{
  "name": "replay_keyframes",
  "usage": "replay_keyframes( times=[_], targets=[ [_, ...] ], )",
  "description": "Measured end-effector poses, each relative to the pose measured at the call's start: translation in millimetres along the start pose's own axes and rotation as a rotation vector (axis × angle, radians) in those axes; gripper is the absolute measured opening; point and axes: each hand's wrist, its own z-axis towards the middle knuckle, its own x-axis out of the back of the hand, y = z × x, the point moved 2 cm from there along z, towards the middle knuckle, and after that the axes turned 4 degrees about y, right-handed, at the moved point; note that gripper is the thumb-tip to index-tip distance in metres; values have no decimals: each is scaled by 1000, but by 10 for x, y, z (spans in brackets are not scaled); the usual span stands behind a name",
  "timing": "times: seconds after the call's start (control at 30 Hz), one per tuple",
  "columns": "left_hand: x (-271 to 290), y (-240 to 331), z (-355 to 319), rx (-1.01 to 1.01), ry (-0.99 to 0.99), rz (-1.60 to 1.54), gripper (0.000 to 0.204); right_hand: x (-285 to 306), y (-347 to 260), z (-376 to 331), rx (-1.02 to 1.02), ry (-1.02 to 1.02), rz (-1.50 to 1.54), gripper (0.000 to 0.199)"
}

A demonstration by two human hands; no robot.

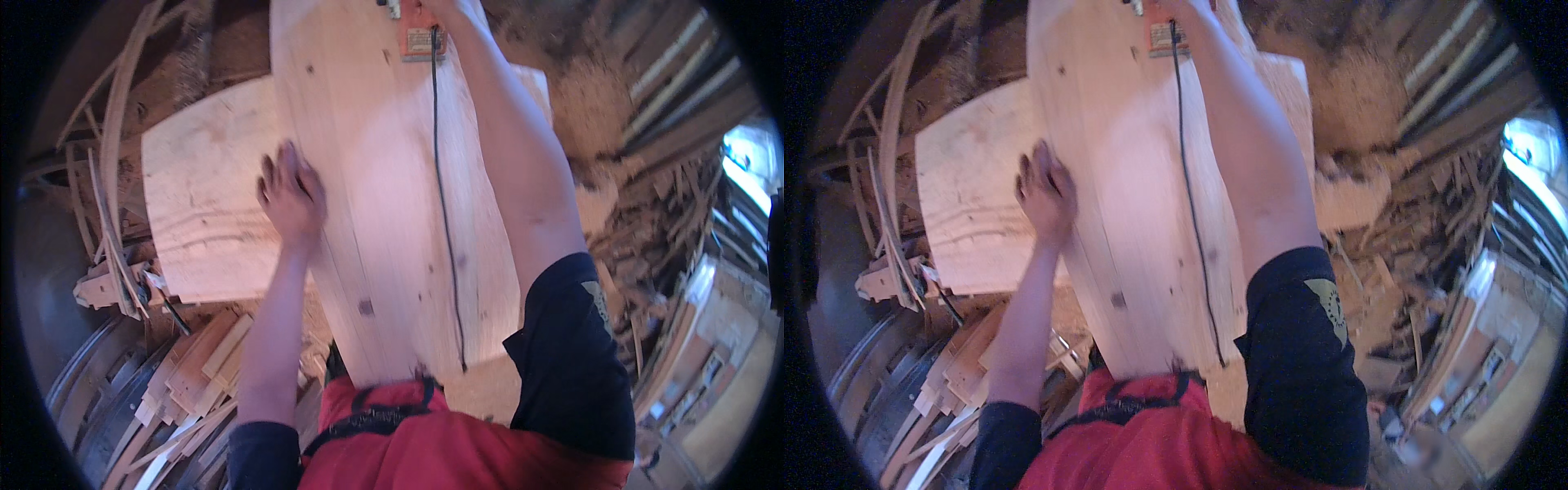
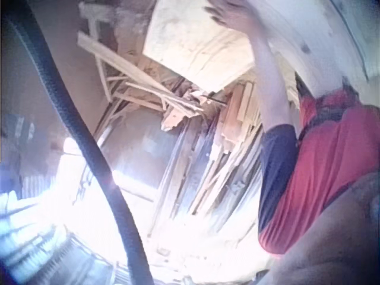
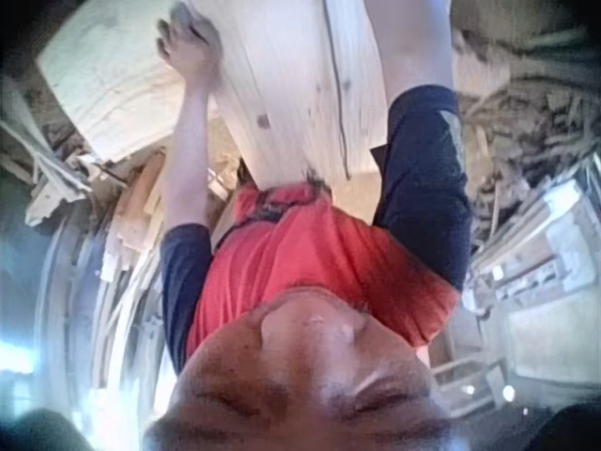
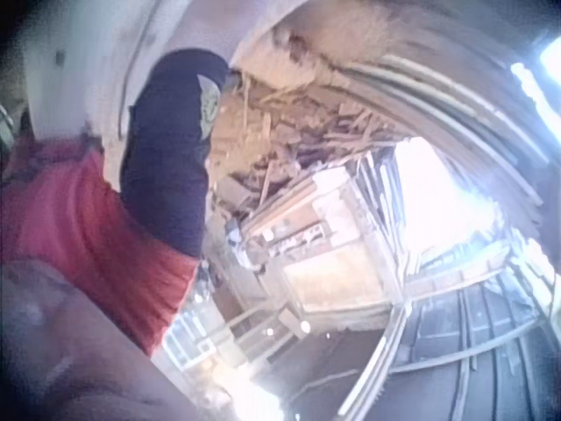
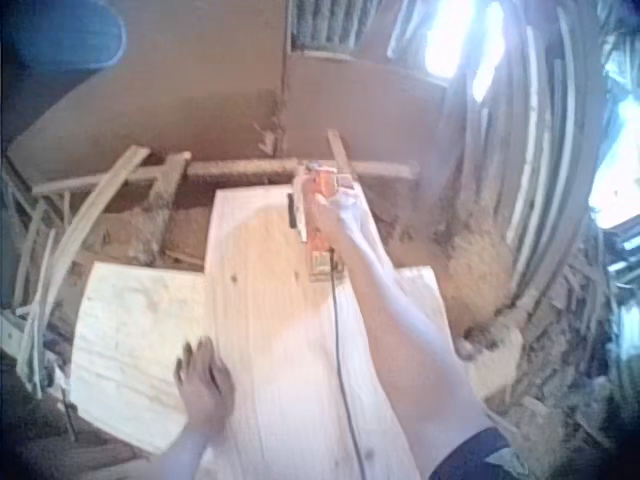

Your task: The person sands the surface of a wood plank using a power sander, turning the plank over to sand multiple sides.

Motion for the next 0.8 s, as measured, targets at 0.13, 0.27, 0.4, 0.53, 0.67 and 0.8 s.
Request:
replay_keyframes(
  times=[0.13, 0.27, 0.4, 0.53, 0.67, 0.8],
  targets=[
    [-69, -61, -68, -2, -9, 15, 50, 1250, 225, -1852, -35, -143, 178, 47],
    [-84, -81, -56, -2, 2, 41, 52, 2691, 522, -4168, -302, -214, 197, 36],
    [-196, -196, -41, -16, -7, 93, 54, 3738, 496, -6065, -702, -232, 78, 26],
    [-148, -123, -30, 21, -54, 63, 55, 4098, 539, -6810, -809, -221, 120, 29],
    [-128, -69, -61, 12, -69, 69, 56, 4014, 576, -6752, -777, -201, 156, 31],
    [-140, -84, -59, 36, -78, 60, 56, 3776, 577, -6321, -750, -195, 145, 36]
  ],
)
